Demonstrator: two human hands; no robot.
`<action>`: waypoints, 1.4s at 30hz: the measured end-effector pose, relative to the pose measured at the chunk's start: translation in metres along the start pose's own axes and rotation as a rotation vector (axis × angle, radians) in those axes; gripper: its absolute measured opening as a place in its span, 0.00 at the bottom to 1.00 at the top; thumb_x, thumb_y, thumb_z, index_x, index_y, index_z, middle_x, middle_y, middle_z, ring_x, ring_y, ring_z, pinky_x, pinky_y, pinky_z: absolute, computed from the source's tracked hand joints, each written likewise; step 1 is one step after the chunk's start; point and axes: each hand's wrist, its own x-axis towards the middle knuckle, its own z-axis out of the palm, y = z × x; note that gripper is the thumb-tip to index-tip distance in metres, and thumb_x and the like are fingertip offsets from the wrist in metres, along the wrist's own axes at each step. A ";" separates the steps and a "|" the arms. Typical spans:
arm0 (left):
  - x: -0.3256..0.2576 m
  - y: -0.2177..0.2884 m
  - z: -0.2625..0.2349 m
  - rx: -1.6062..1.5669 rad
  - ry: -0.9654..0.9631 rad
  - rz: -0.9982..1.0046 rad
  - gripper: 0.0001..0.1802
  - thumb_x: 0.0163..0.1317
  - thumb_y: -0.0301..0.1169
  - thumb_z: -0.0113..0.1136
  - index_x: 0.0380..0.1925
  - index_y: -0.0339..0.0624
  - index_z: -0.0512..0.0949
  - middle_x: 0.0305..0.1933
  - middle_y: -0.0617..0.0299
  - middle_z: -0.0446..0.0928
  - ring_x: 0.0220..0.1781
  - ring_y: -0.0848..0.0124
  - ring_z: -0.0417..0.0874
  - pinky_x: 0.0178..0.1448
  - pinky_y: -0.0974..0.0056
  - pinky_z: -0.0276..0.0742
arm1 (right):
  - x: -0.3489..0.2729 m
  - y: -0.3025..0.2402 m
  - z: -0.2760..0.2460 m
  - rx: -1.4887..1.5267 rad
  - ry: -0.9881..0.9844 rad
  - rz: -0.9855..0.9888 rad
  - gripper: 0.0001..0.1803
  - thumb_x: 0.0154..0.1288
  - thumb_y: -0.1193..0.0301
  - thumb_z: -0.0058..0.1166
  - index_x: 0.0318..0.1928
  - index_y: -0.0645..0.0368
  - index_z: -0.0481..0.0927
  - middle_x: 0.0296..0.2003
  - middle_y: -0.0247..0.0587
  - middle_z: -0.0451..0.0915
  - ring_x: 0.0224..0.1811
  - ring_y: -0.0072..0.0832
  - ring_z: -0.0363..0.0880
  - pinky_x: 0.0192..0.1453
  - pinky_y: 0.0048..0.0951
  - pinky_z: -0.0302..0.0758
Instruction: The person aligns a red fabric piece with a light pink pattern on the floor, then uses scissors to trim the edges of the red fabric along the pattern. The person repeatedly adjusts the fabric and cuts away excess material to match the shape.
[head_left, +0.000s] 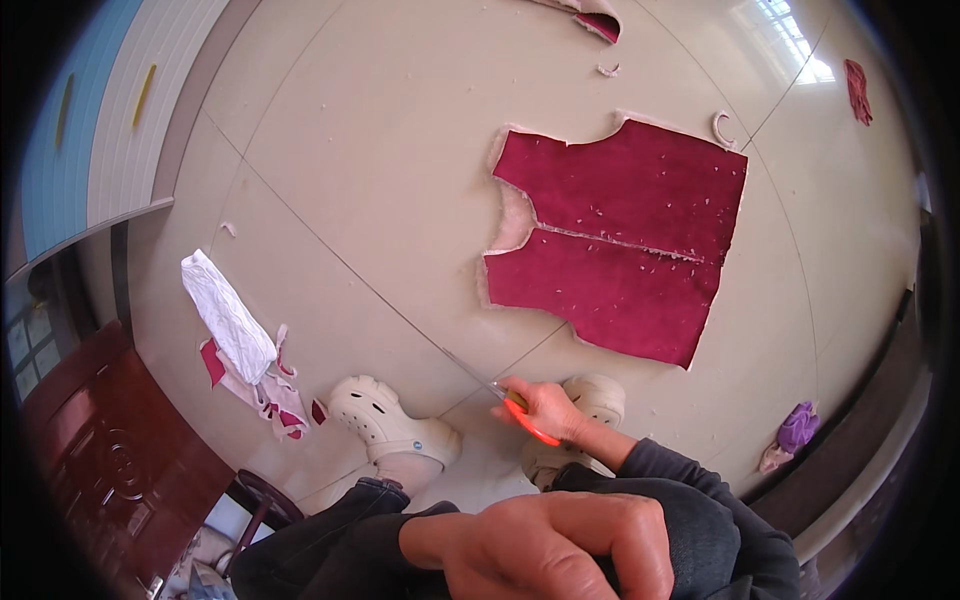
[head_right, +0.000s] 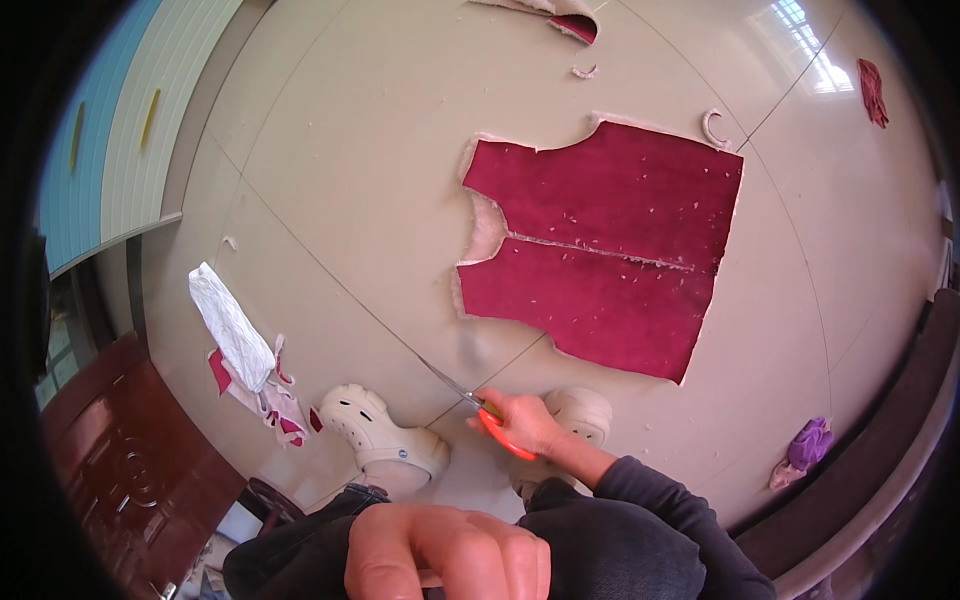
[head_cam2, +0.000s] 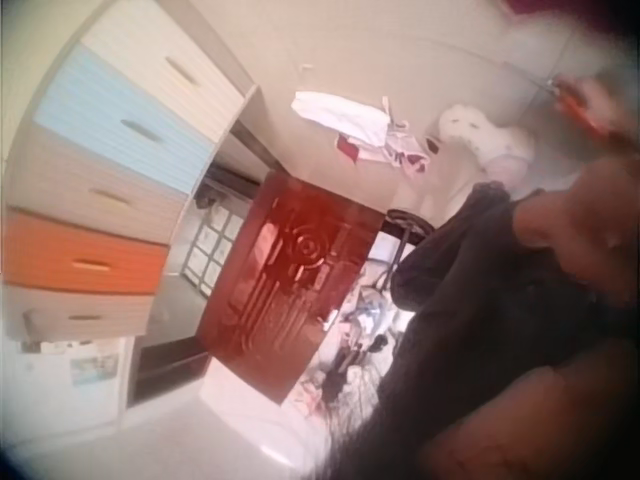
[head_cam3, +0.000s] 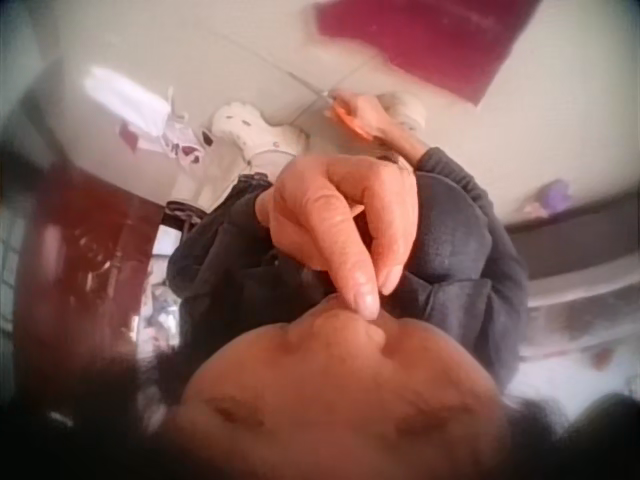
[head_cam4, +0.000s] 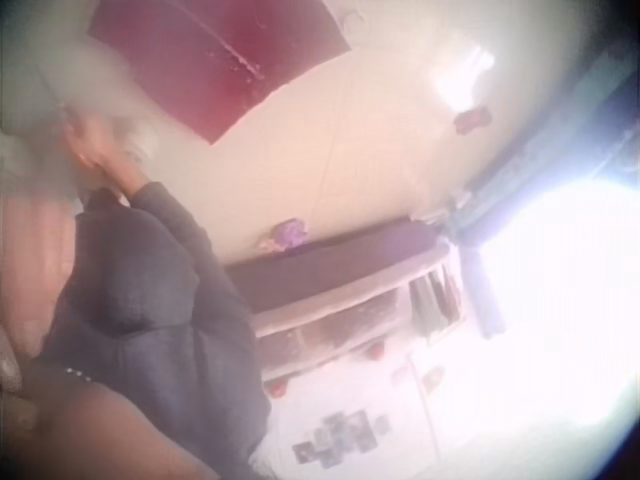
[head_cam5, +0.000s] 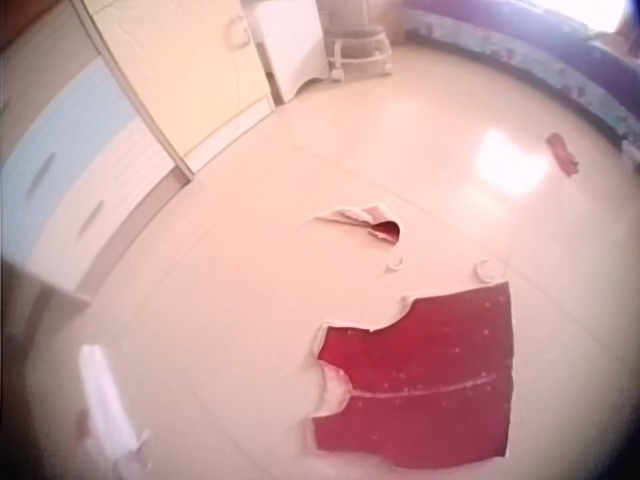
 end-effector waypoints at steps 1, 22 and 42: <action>0.000 0.000 0.003 -0.014 0.015 0.007 0.08 0.64 0.27 0.60 0.36 0.35 0.84 0.39 0.51 0.77 0.37 0.67 0.77 0.41 0.69 0.71 | 0.000 0.000 -0.001 0.003 -0.005 0.002 0.25 0.60 0.58 0.62 0.53 0.57 0.73 0.24 0.47 0.79 0.27 0.41 0.80 0.35 0.36 0.76; -0.002 -0.020 0.013 -0.223 0.080 0.204 0.08 0.63 0.24 0.58 0.35 0.31 0.84 0.39 0.43 0.76 0.27 0.65 0.80 0.25 0.71 0.74 | 0.000 0.002 0.000 0.018 0.017 -0.026 0.23 0.61 0.56 0.61 0.51 0.55 0.74 0.25 0.48 0.80 0.29 0.46 0.81 0.35 0.41 0.76; -0.002 -0.022 0.008 0.046 -0.068 -0.028 0.11 0.68 0.29 0.54 0.33 0.36 0.84 0.39 0.52 0.78 0.38 0.65 0.78 0.41 0.67 0.74 | -0.002 0.002 -0.001 0.032 0.039 -0.060 0.24 0.60 0.57 0.62 0.52 0.56 0.74 0.24 0.48 0.79 0.28 0.44 0.79 0.35 0.39 0.75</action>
